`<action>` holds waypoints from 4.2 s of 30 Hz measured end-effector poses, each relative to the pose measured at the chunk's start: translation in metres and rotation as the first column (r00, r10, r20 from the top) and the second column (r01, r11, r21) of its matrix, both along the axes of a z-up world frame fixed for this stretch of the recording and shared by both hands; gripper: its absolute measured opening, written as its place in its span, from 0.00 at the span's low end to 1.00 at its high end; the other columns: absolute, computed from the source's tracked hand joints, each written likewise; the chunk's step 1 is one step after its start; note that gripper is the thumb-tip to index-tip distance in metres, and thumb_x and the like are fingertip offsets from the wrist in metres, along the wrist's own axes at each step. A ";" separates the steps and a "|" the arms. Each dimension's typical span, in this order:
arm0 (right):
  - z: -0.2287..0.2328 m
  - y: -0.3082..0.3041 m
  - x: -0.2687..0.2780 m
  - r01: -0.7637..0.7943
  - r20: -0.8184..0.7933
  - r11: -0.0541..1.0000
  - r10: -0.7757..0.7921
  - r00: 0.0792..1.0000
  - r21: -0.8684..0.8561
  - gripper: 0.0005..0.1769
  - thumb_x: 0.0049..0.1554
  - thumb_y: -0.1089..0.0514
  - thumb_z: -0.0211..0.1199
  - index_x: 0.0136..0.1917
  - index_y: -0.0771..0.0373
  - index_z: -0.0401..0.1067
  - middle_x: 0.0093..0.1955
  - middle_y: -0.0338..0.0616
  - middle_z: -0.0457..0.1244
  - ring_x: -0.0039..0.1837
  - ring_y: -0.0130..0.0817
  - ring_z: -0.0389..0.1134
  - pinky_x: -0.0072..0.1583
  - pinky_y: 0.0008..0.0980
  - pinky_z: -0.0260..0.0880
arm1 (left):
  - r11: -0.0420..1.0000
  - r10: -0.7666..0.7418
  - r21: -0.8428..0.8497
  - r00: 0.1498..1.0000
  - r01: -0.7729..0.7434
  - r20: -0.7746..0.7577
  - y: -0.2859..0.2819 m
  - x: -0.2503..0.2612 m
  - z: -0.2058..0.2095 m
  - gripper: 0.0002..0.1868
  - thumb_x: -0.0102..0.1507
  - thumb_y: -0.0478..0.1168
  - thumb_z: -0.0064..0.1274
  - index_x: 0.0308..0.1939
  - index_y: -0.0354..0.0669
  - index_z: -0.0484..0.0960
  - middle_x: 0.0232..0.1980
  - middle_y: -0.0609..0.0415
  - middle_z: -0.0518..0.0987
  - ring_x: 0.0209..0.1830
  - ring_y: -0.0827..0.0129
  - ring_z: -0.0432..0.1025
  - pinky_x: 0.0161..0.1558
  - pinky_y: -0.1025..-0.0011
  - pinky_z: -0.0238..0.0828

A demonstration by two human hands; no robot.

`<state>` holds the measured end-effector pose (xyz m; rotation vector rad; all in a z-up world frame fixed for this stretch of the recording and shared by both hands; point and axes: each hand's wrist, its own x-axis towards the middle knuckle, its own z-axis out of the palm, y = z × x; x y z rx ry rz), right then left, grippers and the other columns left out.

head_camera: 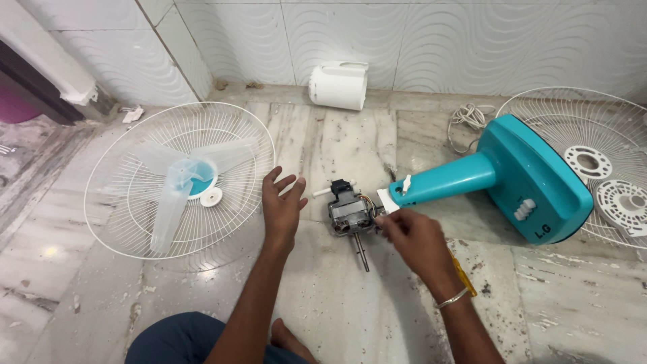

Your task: The person disassembles a teal table fan by removing the front grille, fan blades, and rear grille. They then detach the motor housing from the fan stand using a screwdriver and separate the motor casing halves.

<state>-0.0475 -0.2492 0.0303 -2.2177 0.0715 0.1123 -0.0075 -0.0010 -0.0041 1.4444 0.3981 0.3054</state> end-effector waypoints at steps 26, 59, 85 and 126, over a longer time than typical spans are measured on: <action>0.001 0.002 0.018 0.037 0.308 0.969 -0.114 0.945 0.244 0.17 0.57 0.57 0.67 0.58 0.64 0.76 0.54 0.49 0.74 0.58 0.37 0.77 0.57 0.35 0.75 | 0.445 -0.394 0.893 0.910 0.070 0.125 -0.021 0.143 0.002 0.28 0.60 0.38 0.61 0.64 0.40 0.73 0.62 0.40 0.75 0.60 0.43 0.68 0.61 0.51 0.67; -0.015 -0.011 0.024 0.053 0.512 0.994 -0.094 0.854 0.095 0.15 0.54 0.62 0.69 0.55 0.65 0.77 0.53 0.54 0.72 0.54 0.45 0.76 0.54 0.38 0.74 | 0.069 -0.389 0.996 0.921 0.053 -0.022 0.000 0.180 0.015 0.05 0.62 0.29 0.52 0.42 0.35 0.80 0.49 0.43 0.77 0.39 0.46 0.77 0.40 0.50 0.75; 0.007 -0.001 0.003 0.145 -0.147 0.420 -0.027 0.989 0.896 0.33 0.64 0.45 0.51 0.76 0.65 0.58 0.57 0.53 0.69 0.56 0.40 0.73 0.58 0.40 0.75 | 0.620 -0.512 0.780 0.714 -0.079 0.479 -0.059 -0.067 0.038 0.11 0.59 0.29 0.65 0.45 0.37 0.84 0.45 0.53 0.80 0.37 0.66 0.80 0.36 0.70 0.79; 0.012 0.008 -0.012 -0.187 0.424 0.917 0.022 0.905 0.352 0.46 0.56 0.65 0.64 0.82 0.55 0.47 0.81 0.53 0.52 0.77 0.43 0.60 0.72 0.41 0.65 | 0.870 -0.345 -0.335 0.932 0.363 0.113 -0.058 -0.048 0.043 0.46 0.60 0.45 0.56 0.77 0.43 0.49 0.66 0.44 0.70 0.59 0.60 0.73 0.50 0.59 0.79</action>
